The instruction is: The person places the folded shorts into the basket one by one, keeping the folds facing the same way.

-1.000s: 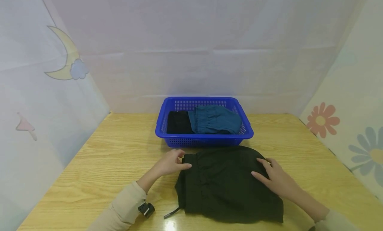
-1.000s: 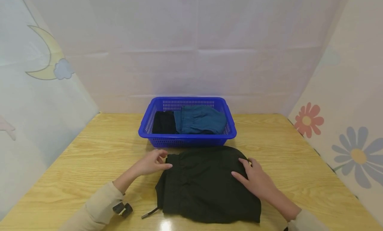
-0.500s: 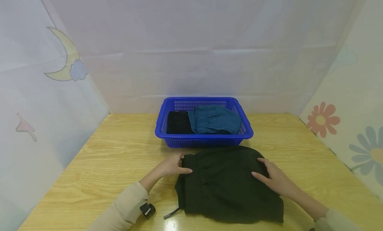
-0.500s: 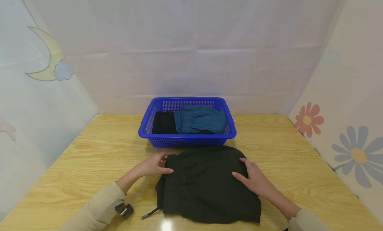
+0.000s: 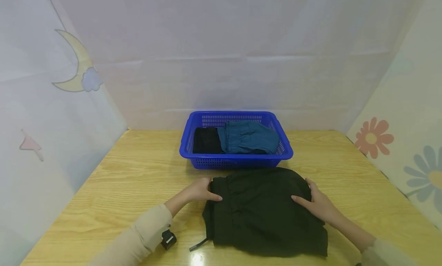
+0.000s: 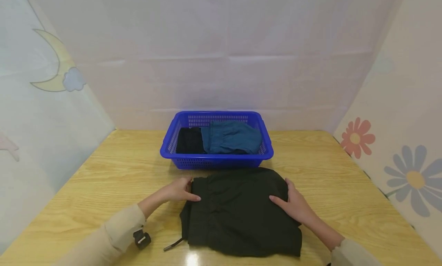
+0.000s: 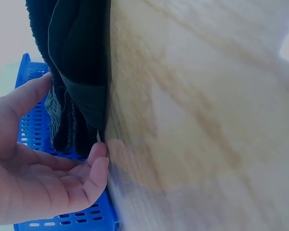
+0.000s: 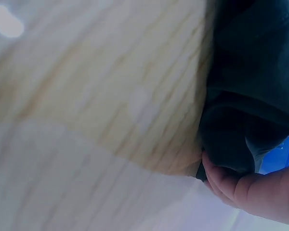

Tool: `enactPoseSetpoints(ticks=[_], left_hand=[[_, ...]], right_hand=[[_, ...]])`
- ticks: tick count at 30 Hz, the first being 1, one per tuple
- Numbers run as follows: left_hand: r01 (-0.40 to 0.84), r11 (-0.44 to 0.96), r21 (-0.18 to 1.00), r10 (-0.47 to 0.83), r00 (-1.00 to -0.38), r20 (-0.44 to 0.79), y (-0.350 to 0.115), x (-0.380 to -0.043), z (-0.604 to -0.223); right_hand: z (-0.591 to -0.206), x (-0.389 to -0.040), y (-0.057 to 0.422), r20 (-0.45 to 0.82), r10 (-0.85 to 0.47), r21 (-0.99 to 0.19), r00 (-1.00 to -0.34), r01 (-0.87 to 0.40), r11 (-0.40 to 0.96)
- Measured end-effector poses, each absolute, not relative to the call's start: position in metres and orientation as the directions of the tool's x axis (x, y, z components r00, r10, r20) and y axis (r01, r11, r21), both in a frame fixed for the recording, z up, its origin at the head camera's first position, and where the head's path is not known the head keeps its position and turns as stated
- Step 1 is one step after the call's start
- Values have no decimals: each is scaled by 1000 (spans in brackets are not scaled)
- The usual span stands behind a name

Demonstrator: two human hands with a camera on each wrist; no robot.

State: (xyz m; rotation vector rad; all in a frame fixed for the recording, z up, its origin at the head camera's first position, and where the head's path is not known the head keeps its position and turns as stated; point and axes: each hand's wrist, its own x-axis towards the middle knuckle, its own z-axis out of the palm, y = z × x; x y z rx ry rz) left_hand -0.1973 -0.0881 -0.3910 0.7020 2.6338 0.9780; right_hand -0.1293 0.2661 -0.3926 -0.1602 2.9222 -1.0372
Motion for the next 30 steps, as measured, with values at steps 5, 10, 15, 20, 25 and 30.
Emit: enactPoseSetpoints(ticks=[5, 10, 15, 20, 25, 30], left_hand=[[305, 671, 676, 486, -869, -91, -86, -197, -390], [236, 672, 702, 424, -900, -103, -82, -196, -388], [105, 604, 790, 349, -926, -144, -79, -195, -389], [4, 536, 844, 282, -943, -175, -76, -196, -390], [-79, 476, 876, 262, -938, -227, -73, -194, -392], [-110, 395, 912, 276, -933, -232, -71, -194, -395]], right_hand=[[-390, -131, 267, -70, -91, -703, -993, -16, 711], [-391, -132, 267, -178, -43, -858, -983, 133, 496], [-393, -135, 269, -268, -52, -917, -962, 238, 319], [-394, -138, 271, -312, -83, -931, -946, 287, 227], [-397, -138, 270, -315, -155, -946, -936, 296, 136], [-400, -138, 268, -309, -208, -950, -928, 293, 105]])
